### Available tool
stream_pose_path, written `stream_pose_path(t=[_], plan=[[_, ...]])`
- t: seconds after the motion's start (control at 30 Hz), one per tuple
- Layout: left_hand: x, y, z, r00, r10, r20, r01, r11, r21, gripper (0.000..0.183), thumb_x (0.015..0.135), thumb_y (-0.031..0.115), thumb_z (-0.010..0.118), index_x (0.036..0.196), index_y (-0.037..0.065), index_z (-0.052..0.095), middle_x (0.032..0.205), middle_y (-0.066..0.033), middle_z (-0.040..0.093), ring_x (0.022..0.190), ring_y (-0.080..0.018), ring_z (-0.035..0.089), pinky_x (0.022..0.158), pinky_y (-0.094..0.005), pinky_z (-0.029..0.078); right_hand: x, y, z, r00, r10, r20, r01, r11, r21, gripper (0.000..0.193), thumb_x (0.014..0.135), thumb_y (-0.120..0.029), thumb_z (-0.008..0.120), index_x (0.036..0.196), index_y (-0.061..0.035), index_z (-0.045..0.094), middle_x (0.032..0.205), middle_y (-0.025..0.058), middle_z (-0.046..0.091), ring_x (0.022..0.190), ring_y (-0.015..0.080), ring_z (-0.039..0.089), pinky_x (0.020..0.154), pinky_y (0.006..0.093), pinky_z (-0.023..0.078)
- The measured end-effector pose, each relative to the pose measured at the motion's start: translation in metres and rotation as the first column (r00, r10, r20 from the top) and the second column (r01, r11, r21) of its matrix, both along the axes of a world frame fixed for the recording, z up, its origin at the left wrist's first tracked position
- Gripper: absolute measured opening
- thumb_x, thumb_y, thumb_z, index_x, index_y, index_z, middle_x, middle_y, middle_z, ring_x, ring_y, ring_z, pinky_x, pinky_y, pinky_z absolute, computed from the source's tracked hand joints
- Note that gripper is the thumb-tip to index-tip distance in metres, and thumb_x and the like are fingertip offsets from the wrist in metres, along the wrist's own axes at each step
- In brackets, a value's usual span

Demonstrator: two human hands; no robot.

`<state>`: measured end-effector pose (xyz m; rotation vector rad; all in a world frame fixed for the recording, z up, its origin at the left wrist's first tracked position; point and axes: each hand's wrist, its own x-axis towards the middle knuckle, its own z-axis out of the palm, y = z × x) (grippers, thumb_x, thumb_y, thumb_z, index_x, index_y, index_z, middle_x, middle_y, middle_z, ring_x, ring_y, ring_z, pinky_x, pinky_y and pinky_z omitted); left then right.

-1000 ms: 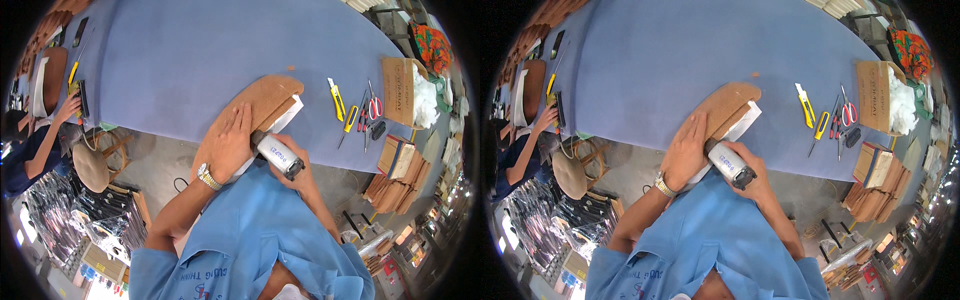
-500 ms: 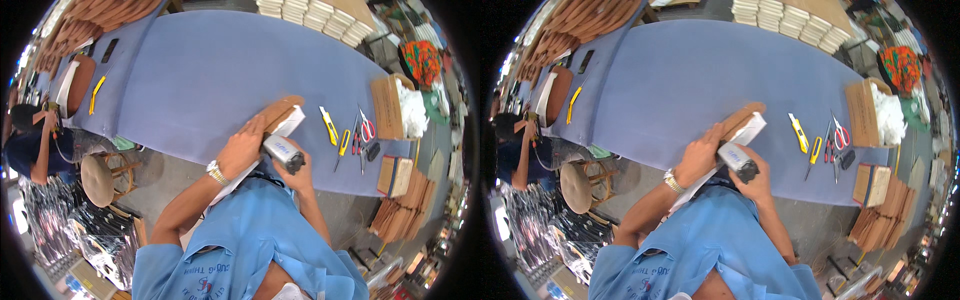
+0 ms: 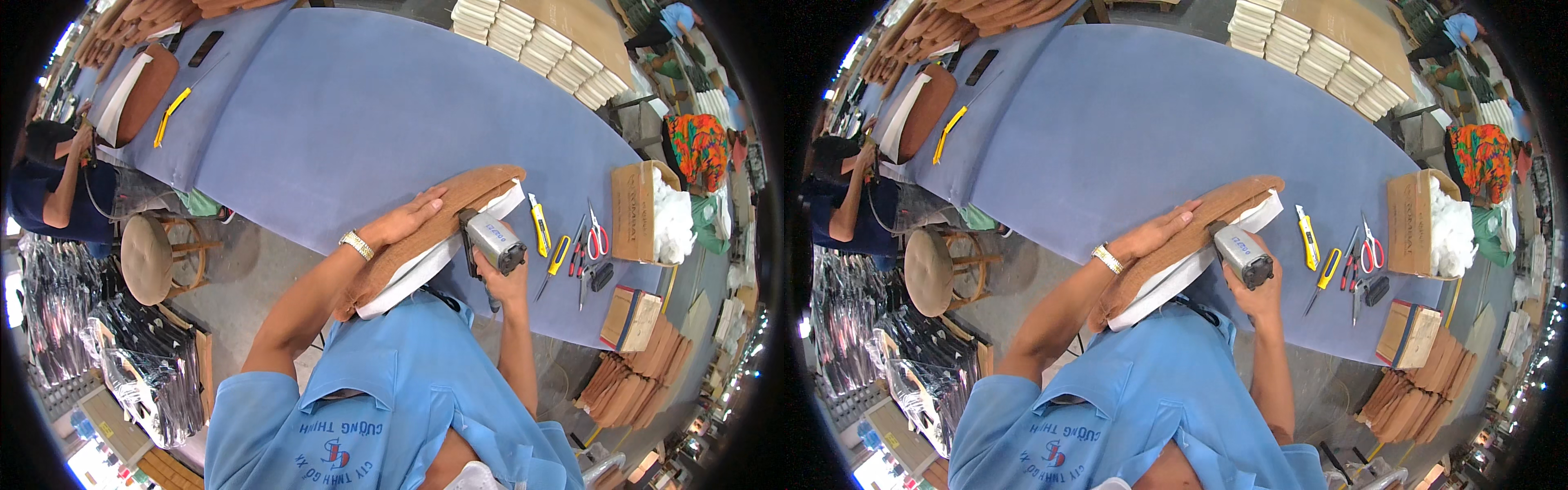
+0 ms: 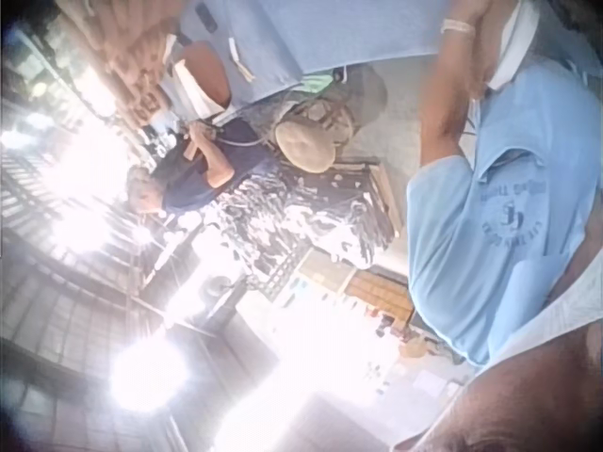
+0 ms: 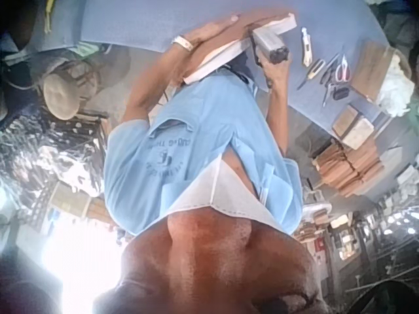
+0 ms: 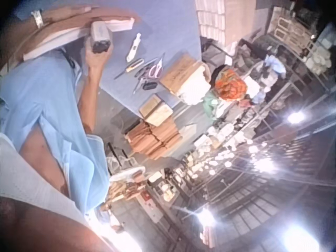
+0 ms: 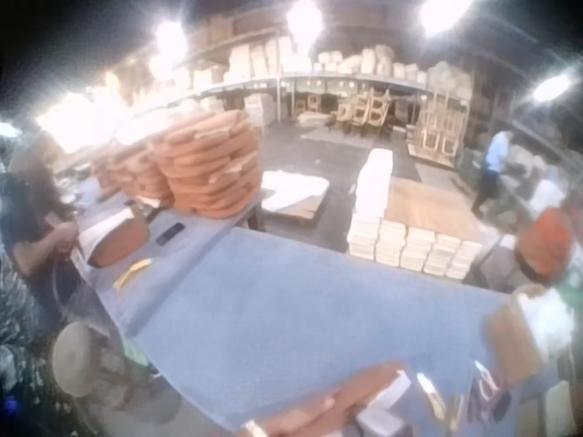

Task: The person assembles a cushion by folding a white fabric cover over a brown foam insert, securing it with a staple gun, and trimming excess fabric with a utility knife. The process is repeated for multiple cushions on a workbench in a factory setting.

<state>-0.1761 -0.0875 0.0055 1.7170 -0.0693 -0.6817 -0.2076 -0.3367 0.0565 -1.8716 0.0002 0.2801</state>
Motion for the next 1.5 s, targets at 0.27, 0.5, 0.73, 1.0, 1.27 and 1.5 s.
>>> stream_pose_path(t=[0.27, 0.5, 0.73, 1.0, 1.27, 1.5], plan=[[-0.018, -0.011, 0.02, 0.928, -0.203, 0.312, 0.078, 0.926, 0.369, 0.084, 0.105, 0.049, 0.053, 0.166, 0.002, 0.02, 0.167, -0.0313, 0.024, 0.158, -0.0437, 0.022, 0.13, -0.0474, 0.021, 0.0, 0.003, 0.007, 0.999, -0.008, -0.034, 0.008, 1.0, -0.006, 0.047, 0.081, -0.003, 0.076, 0.126, 0.0029, 0.066, 0.107, 0.0113, 0.076, 0.095, 0.0186, 0.07, 0.088, 0.033, 0.055], [-0.019, -0.019, 0.04, 0.923, -0.183, 0.337, -0.011, 0.866, 0.5, 0.081, 0.099, 0.031, 0.065, 0.157, -0.011, 0.027, 0.157, -0.0352, 0.041, 0.15, -0.0418, 0.039, 0.125, -0.0451, 0.033, -0.007, 0.003, 0.001, 0.998, 0.015, 0.053, -0.011, 0.997, -0.08, 0.054, 0.08, -0.009, 0.079, 0.132, -0.0015, 0.066, 0.115, 0.014, 0.076, 0.106, 0.0215, 0.074, 0.094, 0.0334, 0.056], [-0.018, -0.024, 0.045, 0.93, -0.173, 0.323, -0.032, 0.84, 0.542, 0.078, 0.097, 0.025, 0.068, 0.154, -0.014, 0.032, 0.153, -0.0358, 0.046, 0.148, -0.042, 0.042, 0.125, -0.0426, 0.035, -0.01, -0.001, 0.0, 0.986, 0.087, 0.141, -0.081, 0.996, -0.043, 0.056, 0.078, -0.01, 0.079, 0.133, -0.0043, 0.066, 0.117, 0.0154, 0.075, 0.107, 0.0271, 0.076, 0.092, 0.0348, 0.058], [-0.024, -0.025, 0.037, 0.905, -0.195, 0.379, -0.058, 0.824, 0.563, 0.081, 0.094, 0.018, 0.07, 0.158, -0.007, 0.027, 0.155, -0.0328, 0.045, 0.143, -0.0439, 0.047, 0.114, -0.0469, 0.047, -0.001, 0.001, 0.019, 0.986, 0.158, 0.058, -0.153, 0.985, -0.085, 0.058, 0.076, -0.007, 0.076, 0.133, -0.0058, 0.065, 0.116, 0.0146, 0.074, 0.107, 0.0303, 0.075, 0.091, 0.0346, 0.057], [-0.023, -0.027, 0.038, 0.906, -0.161, 0.392, -0.102, 0.814, 0.571, 0.078, 0.094, 0.021, 0.07, 0.155, -0.01, 0.033, 0.148, -0.0328, 0.052, 0.14, -0.0433, 0.052, 0.115, -0.0458, 0.046, -0.008, 0.011, 0.015, 0.992, 0.1, 0.074, -0.095, 0.993, -0.07, 0.059, 0.076, -0.009, 0.077, 0.134, -0.0059, 0.064, 0.118, 0.0147, 0.074, 0.107, 0.0302, 0.075, 0.091, 0.0351, 0.057], [-0.022, -0.025, 0.037, 0.876, -0.194, 0.441, -0.103, 0.818, 0.565, 0.077, 0.095, 0.021, 0.07, 0.155, -0.011, 0.034, 0.149, -0.0318, 0.052, 0.142, -0.0419, 0.05, 0.116, -0.0463, 0.045, -0.011, 0.003, 0.019, 0.978, 0.18, 0.104, -0.173, 0.982, -0.076, 0.058, 0.077, -0.009, 0.078, 0.133, -0.0018, 0.064, 0.118, 0.0147, 0.074, 0.105, 0.0259, 0.074, 0.091, 0.0335, 0.056]])
